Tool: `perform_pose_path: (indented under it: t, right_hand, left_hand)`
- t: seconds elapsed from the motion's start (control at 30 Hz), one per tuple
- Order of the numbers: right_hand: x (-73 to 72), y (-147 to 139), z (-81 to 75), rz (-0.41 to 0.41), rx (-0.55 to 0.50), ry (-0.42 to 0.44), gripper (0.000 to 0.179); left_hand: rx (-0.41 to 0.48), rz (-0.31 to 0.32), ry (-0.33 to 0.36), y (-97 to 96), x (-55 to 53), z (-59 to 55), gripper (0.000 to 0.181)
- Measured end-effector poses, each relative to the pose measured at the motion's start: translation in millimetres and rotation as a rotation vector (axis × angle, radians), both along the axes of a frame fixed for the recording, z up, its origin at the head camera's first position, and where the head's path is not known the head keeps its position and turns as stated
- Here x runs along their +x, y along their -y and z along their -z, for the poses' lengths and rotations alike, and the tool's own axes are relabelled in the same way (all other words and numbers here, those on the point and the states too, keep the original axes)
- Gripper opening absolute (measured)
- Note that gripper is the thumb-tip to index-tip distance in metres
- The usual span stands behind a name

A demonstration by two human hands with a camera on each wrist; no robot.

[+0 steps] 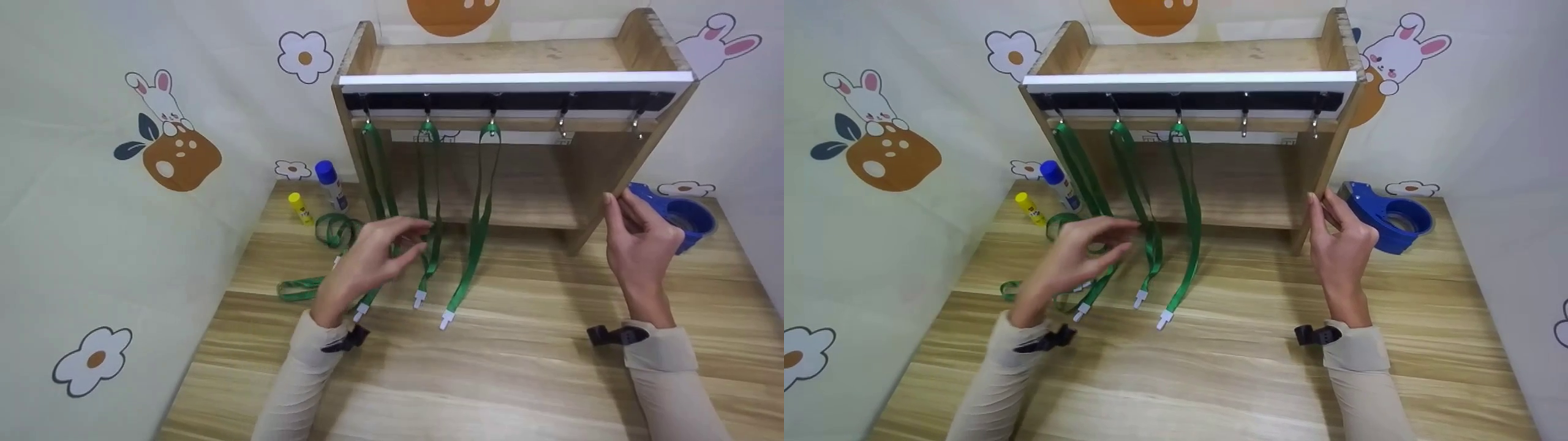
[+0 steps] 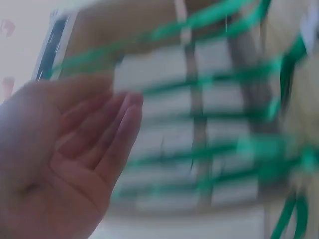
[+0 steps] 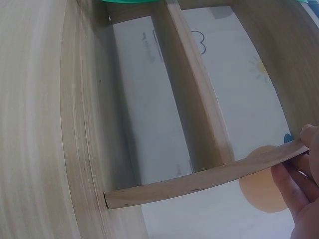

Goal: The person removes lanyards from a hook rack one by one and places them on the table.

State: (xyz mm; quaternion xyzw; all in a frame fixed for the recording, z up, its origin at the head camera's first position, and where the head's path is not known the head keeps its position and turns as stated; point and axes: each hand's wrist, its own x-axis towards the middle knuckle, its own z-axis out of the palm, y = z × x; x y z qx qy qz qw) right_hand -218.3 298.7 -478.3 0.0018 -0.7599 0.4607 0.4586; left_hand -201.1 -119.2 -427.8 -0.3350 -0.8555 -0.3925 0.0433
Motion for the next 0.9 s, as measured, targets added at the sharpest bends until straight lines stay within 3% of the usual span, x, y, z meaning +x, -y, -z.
perform_pose_path:
  t: [0.1,0.23,0.47,0.67,0.9]
  right_hand:
    - [-0.5,1,0.9,0.002,0.005,-0.002,0.023]
    - [-1.1,0,2.2,-0.003,0.022,-0.002,0.023]
    - [-1.0,-4,2.8,-0.01,0.05,-0.004,0.026]
    - [-0.2,-4,1.6,-0.008,0.054,-0.01,0.027]
    - [1.0,-4,0.3,0.001,0.07,-0.006,0.026]
  left_hand:
    - [0.044,-0.019,0.009,-31.5,-6.0,6.8,0.041]
    - [0.125,-0.092,0.001,-65.7,-13.1,9.5,0.046]
    - [0.212,-0.223,-0.077,-111.2,-23.8,12.7,0.036]
    - [0.223,-0.267,-0.173,-127.9,-30.0,17.5,0.019]
    - [0.199,-0.279,-0.302,-126.0,-33.7,16.7,0.02]
